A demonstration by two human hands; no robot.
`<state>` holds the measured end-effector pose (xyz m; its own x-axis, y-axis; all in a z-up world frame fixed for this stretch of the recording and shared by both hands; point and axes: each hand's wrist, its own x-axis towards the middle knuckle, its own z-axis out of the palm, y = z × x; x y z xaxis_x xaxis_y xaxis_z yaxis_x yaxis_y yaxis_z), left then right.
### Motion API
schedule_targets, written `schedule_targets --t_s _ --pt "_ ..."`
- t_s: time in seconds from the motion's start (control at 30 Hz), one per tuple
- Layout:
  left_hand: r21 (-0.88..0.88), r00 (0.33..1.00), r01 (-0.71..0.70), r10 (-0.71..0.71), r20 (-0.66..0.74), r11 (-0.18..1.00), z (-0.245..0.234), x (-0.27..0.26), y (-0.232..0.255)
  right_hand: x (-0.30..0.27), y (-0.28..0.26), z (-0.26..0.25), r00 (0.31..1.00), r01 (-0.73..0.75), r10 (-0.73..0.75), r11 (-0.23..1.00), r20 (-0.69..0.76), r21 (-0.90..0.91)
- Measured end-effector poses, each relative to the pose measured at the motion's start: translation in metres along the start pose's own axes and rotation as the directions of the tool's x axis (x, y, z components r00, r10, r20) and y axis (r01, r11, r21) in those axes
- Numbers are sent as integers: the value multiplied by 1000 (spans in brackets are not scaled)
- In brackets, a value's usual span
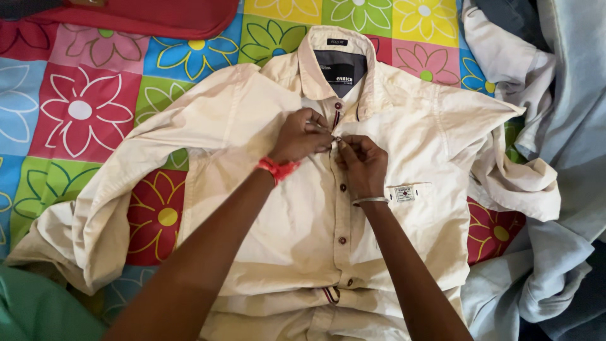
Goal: The person lays a cream-colored shirt on a floral bedsheet, smooths it out, and then fastens the buttons from the bottom to the top. The person also adjusts the collar and sleeves during the process.
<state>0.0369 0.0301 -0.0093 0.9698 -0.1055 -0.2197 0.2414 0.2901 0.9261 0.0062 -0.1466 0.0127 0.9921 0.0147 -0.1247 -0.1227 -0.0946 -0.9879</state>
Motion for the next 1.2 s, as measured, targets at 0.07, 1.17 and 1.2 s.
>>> schedule_targets --t_s 0.07,1.17,1.2 --pt "63 992 -89 94 -84 994 9 -11 -2 -1 -1 -1 999 28 -28 999 16 -38" --pt "819 891 -270 454 13 506 33 6 45 55 18 -31 981 -154 189 884 -37 442" --pt "845 903 -216 430 -19 490 36 15 41 54 20 -32 984 -143 176 881 -32 451"
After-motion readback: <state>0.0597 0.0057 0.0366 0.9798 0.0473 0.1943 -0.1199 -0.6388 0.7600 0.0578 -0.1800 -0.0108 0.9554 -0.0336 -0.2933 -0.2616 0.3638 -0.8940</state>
